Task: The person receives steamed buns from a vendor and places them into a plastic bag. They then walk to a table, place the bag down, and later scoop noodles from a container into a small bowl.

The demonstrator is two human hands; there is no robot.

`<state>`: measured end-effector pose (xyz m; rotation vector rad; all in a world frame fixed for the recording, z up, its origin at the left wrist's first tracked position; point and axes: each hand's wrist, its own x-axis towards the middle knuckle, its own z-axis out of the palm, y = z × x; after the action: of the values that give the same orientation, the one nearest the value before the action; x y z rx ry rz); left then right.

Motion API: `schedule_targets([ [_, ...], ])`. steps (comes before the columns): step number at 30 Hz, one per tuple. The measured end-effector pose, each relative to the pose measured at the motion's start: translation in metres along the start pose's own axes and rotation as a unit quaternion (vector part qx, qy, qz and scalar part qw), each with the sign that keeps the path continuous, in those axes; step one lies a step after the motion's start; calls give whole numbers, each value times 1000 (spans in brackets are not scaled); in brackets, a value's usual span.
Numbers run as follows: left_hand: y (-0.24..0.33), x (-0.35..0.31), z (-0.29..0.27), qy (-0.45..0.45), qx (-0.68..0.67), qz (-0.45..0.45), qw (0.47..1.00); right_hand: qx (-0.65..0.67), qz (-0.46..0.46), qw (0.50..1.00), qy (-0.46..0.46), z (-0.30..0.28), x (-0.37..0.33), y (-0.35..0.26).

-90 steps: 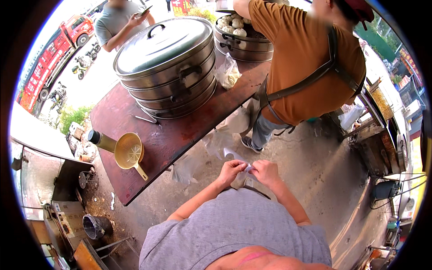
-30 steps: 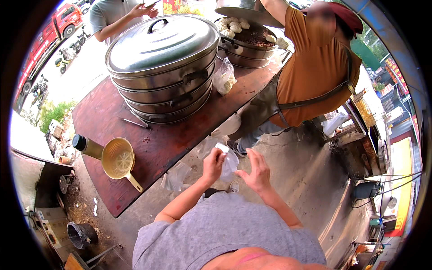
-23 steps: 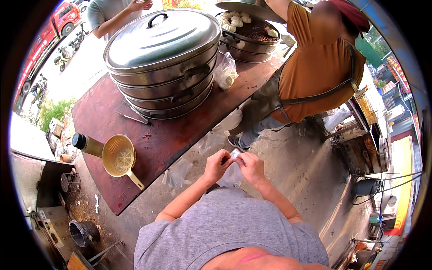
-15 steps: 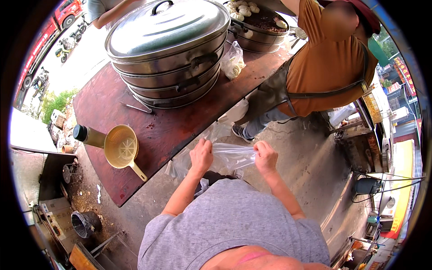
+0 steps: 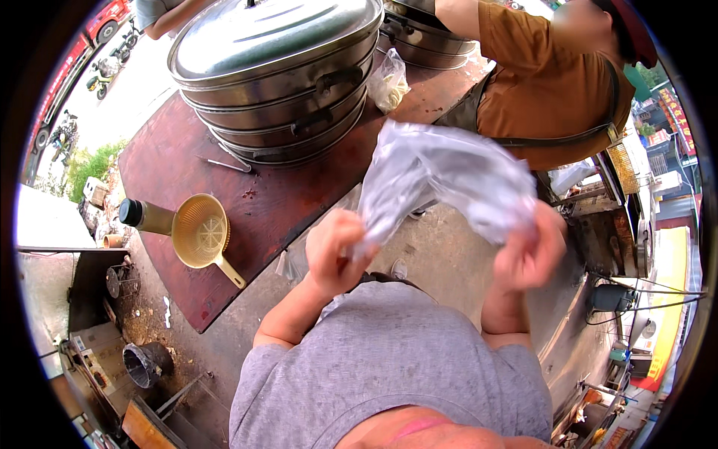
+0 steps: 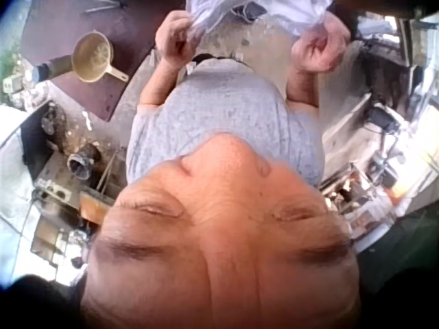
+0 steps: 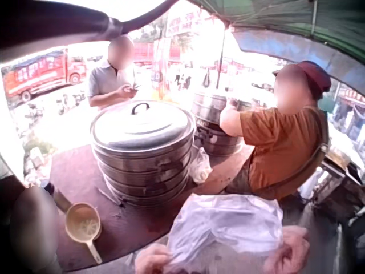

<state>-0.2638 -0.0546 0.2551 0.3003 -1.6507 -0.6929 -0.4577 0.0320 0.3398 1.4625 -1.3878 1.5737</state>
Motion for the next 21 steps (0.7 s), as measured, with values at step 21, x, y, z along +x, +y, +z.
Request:
schedule_targets([
  [21, -48, -139, -26, 80, -485, -595, 635, 275, 894, 343, 82, -68, -214, 86],
])
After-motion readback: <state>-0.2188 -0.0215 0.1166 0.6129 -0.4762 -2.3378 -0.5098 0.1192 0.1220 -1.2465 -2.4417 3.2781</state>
